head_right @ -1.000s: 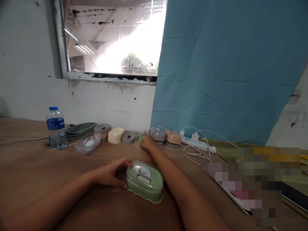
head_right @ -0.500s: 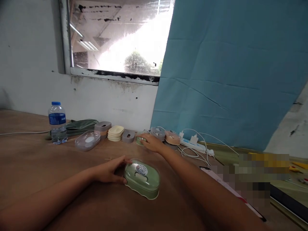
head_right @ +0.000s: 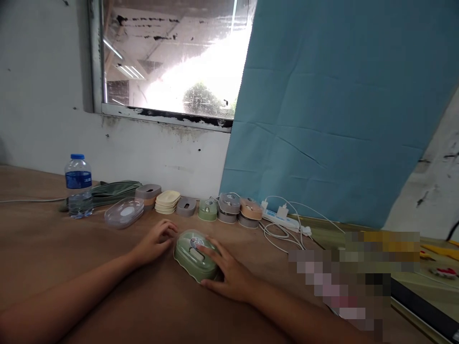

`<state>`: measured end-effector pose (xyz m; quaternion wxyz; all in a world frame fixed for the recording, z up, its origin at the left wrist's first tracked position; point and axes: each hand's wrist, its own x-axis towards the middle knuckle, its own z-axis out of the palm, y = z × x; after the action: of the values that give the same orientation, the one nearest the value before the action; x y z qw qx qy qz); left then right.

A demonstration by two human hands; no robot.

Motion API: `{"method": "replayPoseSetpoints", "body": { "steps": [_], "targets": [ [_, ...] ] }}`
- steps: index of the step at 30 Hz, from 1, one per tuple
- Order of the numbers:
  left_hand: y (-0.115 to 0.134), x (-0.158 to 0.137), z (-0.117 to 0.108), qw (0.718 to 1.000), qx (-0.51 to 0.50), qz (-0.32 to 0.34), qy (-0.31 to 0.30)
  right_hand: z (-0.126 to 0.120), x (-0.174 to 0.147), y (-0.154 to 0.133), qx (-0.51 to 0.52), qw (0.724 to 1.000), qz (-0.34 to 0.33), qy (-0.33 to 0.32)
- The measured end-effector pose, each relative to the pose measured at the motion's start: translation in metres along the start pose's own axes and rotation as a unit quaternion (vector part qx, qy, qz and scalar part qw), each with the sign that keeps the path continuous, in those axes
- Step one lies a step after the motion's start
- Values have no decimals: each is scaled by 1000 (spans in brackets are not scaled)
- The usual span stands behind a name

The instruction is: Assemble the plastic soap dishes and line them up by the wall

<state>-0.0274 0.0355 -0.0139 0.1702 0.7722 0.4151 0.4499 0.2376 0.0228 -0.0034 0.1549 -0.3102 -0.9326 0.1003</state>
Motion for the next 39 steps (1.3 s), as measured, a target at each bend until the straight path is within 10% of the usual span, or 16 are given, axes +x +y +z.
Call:
{"method": "replayPoseSetpoints", "body": {
  "steps": [7,12,20,30,39],
  "targets": [
    [-4,6,-5,976,-33,-80,201,-5,72,22,-166,978,-59,111],
    [-13,7,-8,964,-33,-120,233,-20,135,48,-264,942,129,162],
    [-7,8,-6,966,-33,-137,218,-16,175,71,-283,913,250,154],
    [-8,10,-6,964,-20,-133,228,1,193,38,-311,945,72,64],
    [-15,10,-6,969,35,-99,222,46,199,31,-311,941,110,74]
  ]
}}
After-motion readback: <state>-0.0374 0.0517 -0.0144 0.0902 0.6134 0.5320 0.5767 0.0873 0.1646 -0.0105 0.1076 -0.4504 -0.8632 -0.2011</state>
